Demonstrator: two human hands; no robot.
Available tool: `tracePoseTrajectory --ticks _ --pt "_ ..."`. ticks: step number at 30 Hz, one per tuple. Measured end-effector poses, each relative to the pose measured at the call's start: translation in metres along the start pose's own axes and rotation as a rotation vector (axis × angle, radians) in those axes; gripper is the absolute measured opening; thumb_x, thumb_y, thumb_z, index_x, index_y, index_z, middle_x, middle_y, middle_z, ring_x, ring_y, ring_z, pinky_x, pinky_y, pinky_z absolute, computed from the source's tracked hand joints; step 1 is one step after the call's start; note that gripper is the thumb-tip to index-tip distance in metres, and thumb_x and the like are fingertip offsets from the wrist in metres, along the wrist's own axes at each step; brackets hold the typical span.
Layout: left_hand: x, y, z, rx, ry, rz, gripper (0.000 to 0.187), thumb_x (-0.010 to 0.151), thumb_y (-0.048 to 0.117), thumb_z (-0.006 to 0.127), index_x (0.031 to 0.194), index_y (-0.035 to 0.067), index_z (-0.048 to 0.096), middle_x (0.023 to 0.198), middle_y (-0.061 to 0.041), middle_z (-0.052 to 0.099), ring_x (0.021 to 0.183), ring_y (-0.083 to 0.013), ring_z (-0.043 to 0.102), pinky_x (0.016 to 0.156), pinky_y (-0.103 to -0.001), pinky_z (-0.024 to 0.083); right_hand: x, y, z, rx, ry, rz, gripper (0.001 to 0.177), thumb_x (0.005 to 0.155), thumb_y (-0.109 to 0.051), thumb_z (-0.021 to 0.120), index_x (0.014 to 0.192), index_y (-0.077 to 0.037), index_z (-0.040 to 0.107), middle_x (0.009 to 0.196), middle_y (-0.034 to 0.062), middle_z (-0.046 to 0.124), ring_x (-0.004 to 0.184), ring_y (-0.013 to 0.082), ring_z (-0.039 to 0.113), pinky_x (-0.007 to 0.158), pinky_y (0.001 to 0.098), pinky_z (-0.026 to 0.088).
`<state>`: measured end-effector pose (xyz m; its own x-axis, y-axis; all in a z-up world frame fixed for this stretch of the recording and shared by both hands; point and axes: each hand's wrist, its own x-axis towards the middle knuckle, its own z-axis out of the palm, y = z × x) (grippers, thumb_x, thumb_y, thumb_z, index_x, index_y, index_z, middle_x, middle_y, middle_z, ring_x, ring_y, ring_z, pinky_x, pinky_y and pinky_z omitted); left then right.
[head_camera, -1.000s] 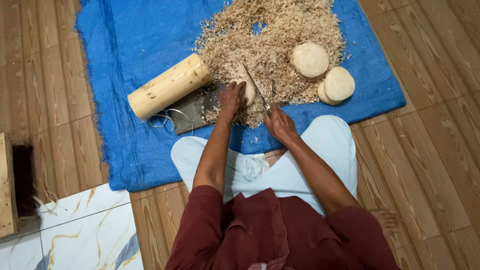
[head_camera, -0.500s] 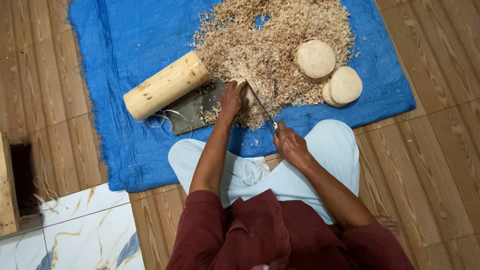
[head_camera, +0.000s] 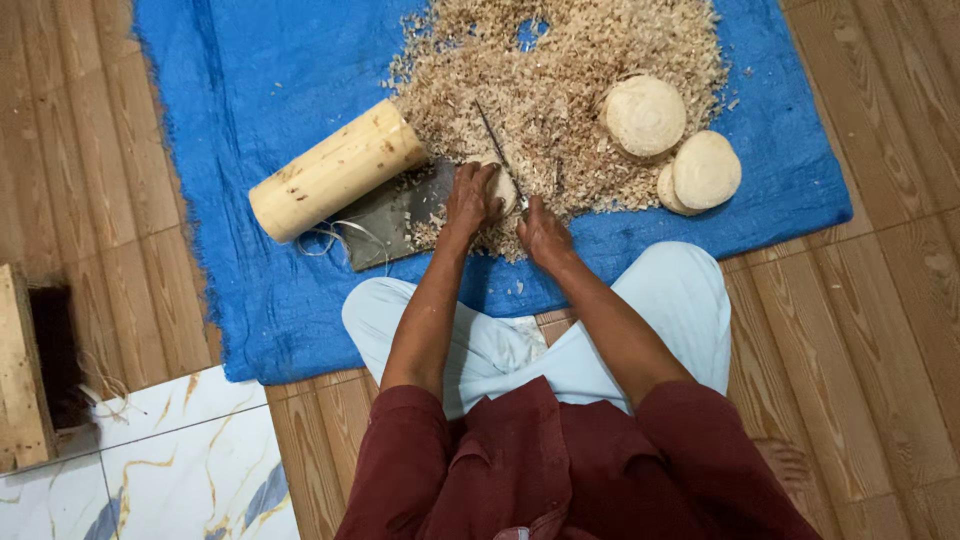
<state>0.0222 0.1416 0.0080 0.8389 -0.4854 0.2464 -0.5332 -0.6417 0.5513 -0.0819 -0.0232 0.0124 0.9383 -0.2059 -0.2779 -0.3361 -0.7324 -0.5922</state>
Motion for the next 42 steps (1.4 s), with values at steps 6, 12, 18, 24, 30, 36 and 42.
tracePoseTrajectory --ticks 6,12,18,24,30,36,42 --pt "0.003 0.0 0.004 -0.012 -0.023 -0.046 0.068 0.072 0.02 0.086 0.135 0.015 0.061 0.136 -0.022 0.056 0.128 -0.0439 0.052 0.109 -0.05 0.046 0.004 0.011 0.002 0.043 0.014 -0.09 0.049 0.097 -0.031 0.062 0.127 0.0 0.039 0.105 0.0356 0.066 0.098 0.0553 0.064 0.082 0.062 0.05" --pt "0.01 0.016 -0.01 0.019 -0.103 -0.106 0.063 0.074 0.019 0.082 0.133 0.015 0.061 0.133 -0.021 0.056 0.126 -0.0439 0.053 0.108 -0.049 0.047 -0.023 -0.004 -0.035 0.042 -0.025 -0.157 0.041 0.101 -0.03 0.056 0.121 0.003 0.042 0.099 0.0367 0.068 0.093 0.0543 0.067 0.084 0.0606 0.052" --pt "0.013 0.012 -0.007 0.03 -0.129 -0.132 0.062 0.073 0.021 0.084 0.132 0.017 0.063 0.133 -0.02 0.057 0.125 -0.0427 0.053 0.106 -0.048 0.048 -0.097 -0.01 -0.067 -0.055 -0.078 -0.076 0.037 0.099 -0.03 0.054 0.121 -0.001 0.043 0.097 0.0334 0.069 0.089 0.0536 0.067 0.077 0.0615 0.053" --pt "0.013 0.012 -0.007 0.039 -0.157 -0.189 0.064 0.073 0.021 0.085 0.133 0.02 0.063 0.138 -0.017 0.056 0.129 -0.0407 0.052 0.106 -0.048 0.048 -0.143 0.012 -0.077 -0.06 -0.094 -0.123 0.038 0.098 -0.031 0.058 0.117 -0.002 0.045 0.098 0.0332 0.069 0.09 0.0513 0.069 0.075 0.0596 0.054" --pt "0.009 0.009 -0.004 0.048 -0.111 -0.145 0.068 0.074 0.023 0.086 0.137 0.016 0.06 0.143 -0.022 0.051 0.132 -0.0427 0.048 0.109 -0.049 0.044 -0.123 0.018 -0.07 -0.019 -0.175 -0.079 0.04 0.1 -0.031 0.055 0.123 -0.001 0.042 0.102 0.0326 0.071 0.096 0.0524 0.068 0.082 0.0598 0.053" --pt "0.004 0.01 -0.005 0.038 -0.056 -0.087 0.067 0.071 0.021 0.087 0.133 0.016 0.063 0.141 -0.022 0.052 0.132 -0.0429 0.049 0.11 -0.049 0.044 -0.042 0.01 -0.027 0.023 -0.135 -0.034 0.049 0.1 -0.03 0.057 0.134 0.0 0.037 0.109 0.0341 0.068 0.099 0.0559 0.064 0.086 0.0615 0.05" --pt "-0.003 0.012 -0.01 -0.027 0.007 -0.027 0.065 0.074 0.022 0.088 0.132 0.01 0.06 0.136 -0.024 0.055 0.128 -0.0456 0.052 0.104 -0.05 0.048 -0.015 0.021 0.003 0.106 -0.062 -0.128 0.059 0.1 -0.028 0.058 0.146 -0.001 0.032 0.111 0.0348 0.066 0.102 0.0538 0.065 0.088 0.0589 0.05"
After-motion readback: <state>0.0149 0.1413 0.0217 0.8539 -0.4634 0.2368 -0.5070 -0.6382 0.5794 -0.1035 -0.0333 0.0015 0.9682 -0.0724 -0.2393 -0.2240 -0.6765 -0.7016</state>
